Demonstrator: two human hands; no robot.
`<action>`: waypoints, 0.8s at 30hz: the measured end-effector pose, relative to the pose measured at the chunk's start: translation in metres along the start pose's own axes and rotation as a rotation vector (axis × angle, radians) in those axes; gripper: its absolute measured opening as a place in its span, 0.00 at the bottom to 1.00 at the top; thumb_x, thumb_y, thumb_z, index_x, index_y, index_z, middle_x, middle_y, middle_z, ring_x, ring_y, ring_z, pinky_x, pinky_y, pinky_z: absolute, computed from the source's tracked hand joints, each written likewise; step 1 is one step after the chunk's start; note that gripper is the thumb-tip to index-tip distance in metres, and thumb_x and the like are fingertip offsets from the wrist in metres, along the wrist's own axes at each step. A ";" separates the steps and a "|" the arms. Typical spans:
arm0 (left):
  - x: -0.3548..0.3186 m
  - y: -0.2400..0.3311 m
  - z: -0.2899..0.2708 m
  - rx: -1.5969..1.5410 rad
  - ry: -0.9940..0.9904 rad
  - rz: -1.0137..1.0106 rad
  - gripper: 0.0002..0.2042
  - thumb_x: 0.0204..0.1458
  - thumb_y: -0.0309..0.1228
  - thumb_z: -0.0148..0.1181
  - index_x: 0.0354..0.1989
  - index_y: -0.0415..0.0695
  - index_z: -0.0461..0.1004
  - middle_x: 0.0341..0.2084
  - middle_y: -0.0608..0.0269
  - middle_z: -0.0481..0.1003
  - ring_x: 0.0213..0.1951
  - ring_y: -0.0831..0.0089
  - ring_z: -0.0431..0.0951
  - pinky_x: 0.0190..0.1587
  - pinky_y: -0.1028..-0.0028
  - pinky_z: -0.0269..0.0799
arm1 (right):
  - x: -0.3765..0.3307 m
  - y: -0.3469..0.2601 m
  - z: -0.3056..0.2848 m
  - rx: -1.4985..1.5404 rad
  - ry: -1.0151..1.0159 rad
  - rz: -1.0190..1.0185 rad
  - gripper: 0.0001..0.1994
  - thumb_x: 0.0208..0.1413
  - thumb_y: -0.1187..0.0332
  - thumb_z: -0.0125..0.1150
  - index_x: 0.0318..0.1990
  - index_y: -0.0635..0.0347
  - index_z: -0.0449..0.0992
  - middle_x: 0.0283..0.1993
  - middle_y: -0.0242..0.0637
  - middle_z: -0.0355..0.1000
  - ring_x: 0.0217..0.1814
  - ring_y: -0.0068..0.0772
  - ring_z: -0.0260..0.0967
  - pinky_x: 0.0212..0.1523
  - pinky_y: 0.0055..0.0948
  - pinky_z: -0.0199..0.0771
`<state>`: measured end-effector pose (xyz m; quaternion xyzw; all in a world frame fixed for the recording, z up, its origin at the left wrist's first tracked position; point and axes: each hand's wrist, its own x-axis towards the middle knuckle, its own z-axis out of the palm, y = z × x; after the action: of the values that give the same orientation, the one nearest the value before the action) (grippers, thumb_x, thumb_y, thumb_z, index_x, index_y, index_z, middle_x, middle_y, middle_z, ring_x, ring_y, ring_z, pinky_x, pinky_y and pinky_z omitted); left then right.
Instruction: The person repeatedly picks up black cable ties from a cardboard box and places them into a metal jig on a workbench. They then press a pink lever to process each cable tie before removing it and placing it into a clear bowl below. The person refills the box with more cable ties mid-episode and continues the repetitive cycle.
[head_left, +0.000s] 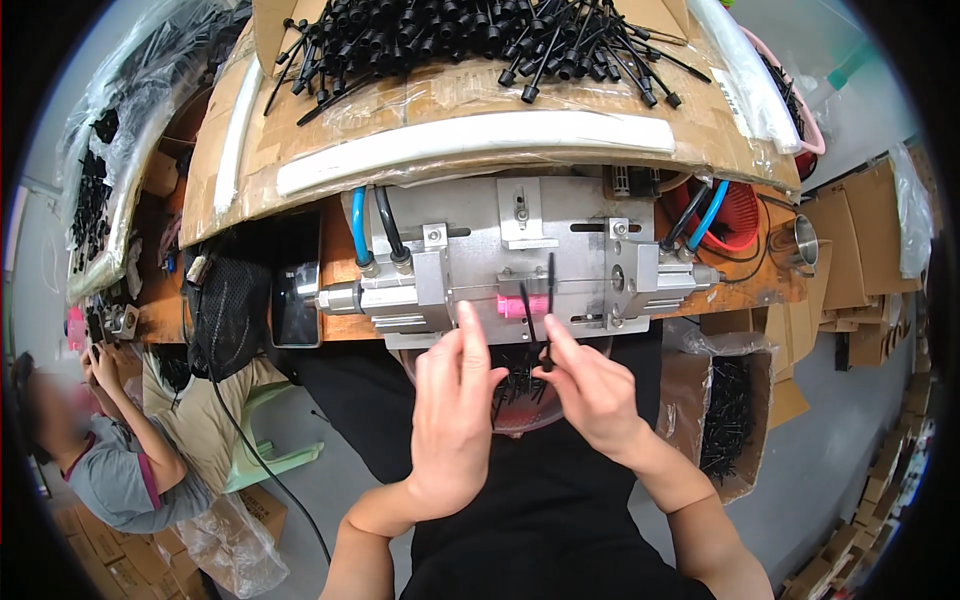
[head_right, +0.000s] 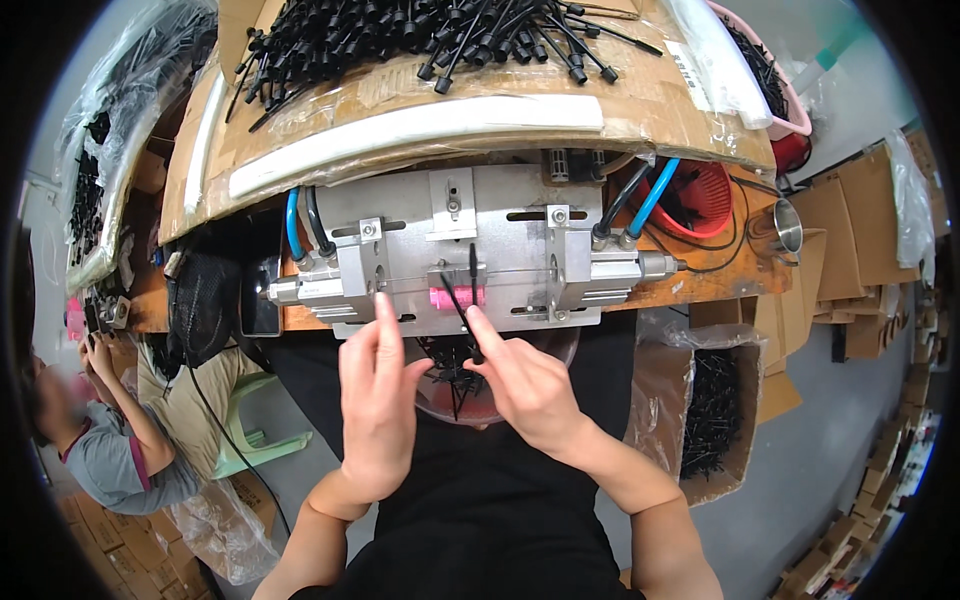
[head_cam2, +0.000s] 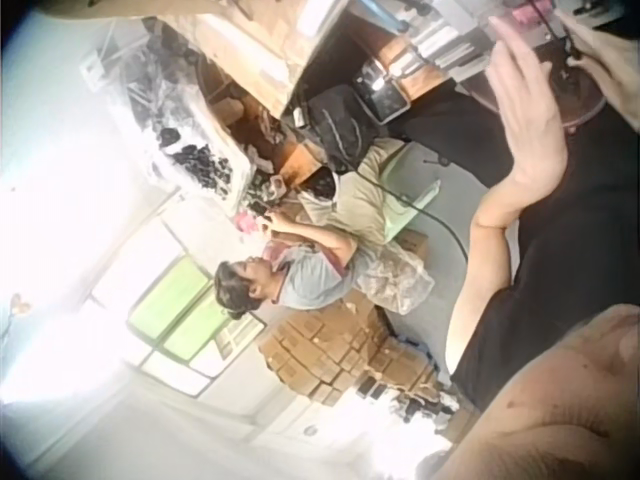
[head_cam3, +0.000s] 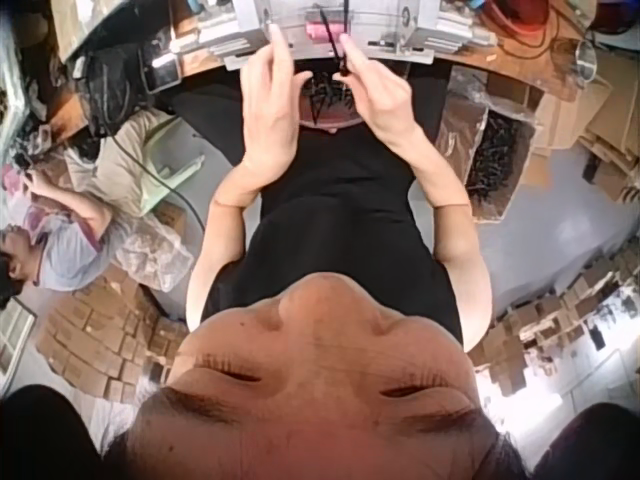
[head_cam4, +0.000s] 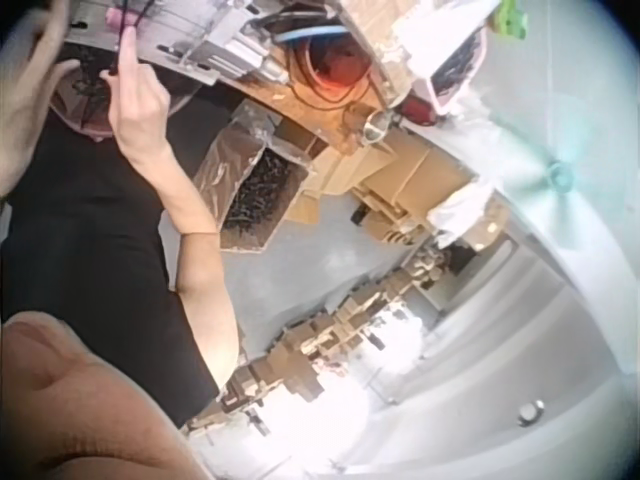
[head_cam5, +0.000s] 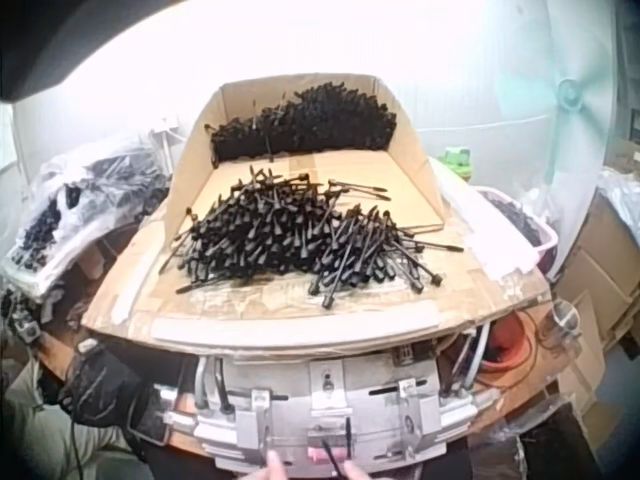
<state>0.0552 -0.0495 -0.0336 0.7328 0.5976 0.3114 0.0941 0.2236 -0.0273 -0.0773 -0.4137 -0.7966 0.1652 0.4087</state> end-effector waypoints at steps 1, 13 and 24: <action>-0.001 -0.001 -0.004 -0.007 0.013 -0.021 0.39 0.42 0.15 0.65 0.66 0.32 0.57 0.44 0.53 0.68 0.41 0.59 0.70 0.43 0.65 0.69 | 0.000 0.001 0.004 -0.018 -0.040 0.029 0.33 0.42 0.82 0.69 0.61 0.70 0.67 0.29 0.39 0.72 0.26 0.33 0.70 0.29 0.31 0.72; 0.035 -0.012 -0.025 -0.036 -0.017 0.089 0.35 0.43 0.15 0.64 0.65 0.34 0.60 0.41 0.51 0.68 0.42 0.57 0.70 0.45 0.64 0.69 | 0.023 -0.005 -0.008 -0.024 -0.172 0.006 0.32 0.46 0.75 0.68 0.63 0.64 0.66 0.27 0.38 0.70 0.26 0.36 0.70 0.27 0.34 0.71; 0.236 0.005 0.000 0.170 0.041 0.422 0.16 0.48 0.21 0.62 0.47 0.43 0.73 0.40 0.54 0.69 0.47 0.57 0.71 0.49 0.63 0.71 | 0.182 0.073 -0.109 -0.480 0.314 -0.160 0.06 0.52 0.76 0.62 0.38 0.63 0.76 0.35 0.42 0.72 0.36 0.47 0.72 0.37 0.39 0.71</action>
<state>0.0804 0.1693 0.0499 0.8405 0.4570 0.2872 -0.0474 0.2886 0.1531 0.0395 -0.4548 -0.7700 -0.1266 0.4292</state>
